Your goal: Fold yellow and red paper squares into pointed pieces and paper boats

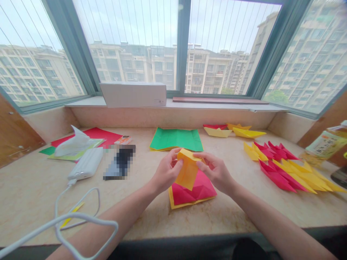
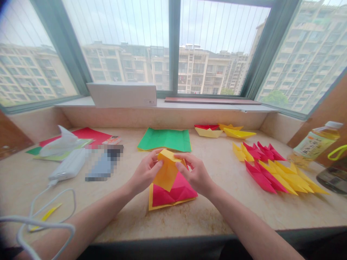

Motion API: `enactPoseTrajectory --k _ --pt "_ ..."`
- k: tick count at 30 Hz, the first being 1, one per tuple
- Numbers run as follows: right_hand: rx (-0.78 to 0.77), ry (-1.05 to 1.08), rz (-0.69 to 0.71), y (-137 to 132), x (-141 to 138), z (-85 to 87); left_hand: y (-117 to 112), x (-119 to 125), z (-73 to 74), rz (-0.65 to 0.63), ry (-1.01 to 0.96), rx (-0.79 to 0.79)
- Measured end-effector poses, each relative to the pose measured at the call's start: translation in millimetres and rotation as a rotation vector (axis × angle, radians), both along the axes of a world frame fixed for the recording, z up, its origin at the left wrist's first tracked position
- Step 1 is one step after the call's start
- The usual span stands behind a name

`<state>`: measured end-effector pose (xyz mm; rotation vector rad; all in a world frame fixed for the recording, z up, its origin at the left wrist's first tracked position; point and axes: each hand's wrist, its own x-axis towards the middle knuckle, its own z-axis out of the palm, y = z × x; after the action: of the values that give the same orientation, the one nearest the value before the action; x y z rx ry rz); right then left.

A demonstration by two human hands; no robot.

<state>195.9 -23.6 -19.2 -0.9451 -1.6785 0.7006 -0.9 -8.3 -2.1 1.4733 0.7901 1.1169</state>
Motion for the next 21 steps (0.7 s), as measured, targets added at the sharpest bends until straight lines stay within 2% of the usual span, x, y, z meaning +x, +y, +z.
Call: enactPoseTrajectory --k 6,13,18,21 --pt "-0.011 -0.001 -0.029 1.2 0.6 -1.6 -1.8 -0.9 5.9 0.033 -0.060 -0.089" --pt "0.089 -0.042 -0.014 0.7 0.3 0.5 1.4 -1.9 7.9 0.088 -0.104 -0.173" --pt "0.094 -0.065 -0.016 -0.5 -0.2 -0.9 2.3 -1.4 6.7 0.113 -0.097 -0.163" --pt "0.094 -0.054 0.004 0.6 0.1 -3.1 2.8 -0.9 5.2 0.084 -0.089 -0.129"
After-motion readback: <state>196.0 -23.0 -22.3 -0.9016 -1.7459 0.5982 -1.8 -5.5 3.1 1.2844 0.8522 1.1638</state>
